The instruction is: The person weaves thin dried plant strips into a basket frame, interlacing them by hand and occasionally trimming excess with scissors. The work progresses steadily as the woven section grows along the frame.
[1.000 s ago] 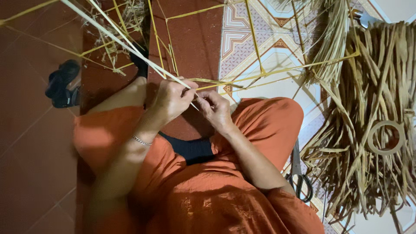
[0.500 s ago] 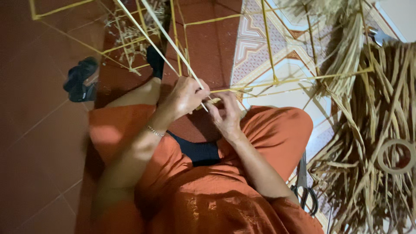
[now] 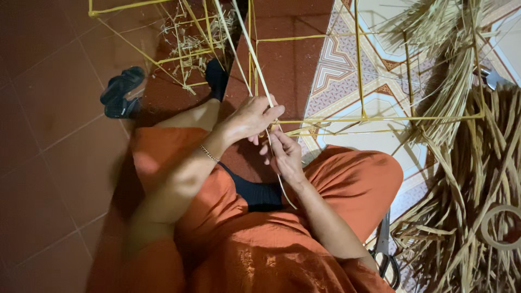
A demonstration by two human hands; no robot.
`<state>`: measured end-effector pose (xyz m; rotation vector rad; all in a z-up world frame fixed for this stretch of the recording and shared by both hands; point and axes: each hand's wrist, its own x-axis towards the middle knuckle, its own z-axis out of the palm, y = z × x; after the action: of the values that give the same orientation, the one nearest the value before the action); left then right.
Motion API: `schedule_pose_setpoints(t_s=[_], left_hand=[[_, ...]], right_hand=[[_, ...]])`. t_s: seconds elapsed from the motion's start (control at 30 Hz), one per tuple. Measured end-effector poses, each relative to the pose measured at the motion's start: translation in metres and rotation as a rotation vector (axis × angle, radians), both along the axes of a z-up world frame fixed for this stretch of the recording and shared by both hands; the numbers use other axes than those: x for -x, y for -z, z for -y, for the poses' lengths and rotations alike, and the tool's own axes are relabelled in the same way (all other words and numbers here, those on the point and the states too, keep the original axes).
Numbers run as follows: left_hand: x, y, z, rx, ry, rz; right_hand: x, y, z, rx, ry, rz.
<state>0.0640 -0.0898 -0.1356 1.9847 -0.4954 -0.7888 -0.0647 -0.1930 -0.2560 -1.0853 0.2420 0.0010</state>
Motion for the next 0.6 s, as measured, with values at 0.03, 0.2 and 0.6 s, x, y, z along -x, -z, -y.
schedule_pose_setpoints(t_s=[0.03, 0.2, 0.6], left_hand=[[0.0, 0.001, 0.0, -0.006, -0.003, 0.007], [0.004, 0.007, -0.001, 0.025, -0.039, 0.039], [0.009, 0.012, -0.012, 0.134, -0.009, 0.013]], right_hand=[[0.001, 0.002, 0.0, -0.007, 0.011, 0.012], [0.005, 0.01, -0.001, 0.045, 0.075, 0.014], [-0.007, 0.021, 0.009, 0.335, 0.081, 0.173]])
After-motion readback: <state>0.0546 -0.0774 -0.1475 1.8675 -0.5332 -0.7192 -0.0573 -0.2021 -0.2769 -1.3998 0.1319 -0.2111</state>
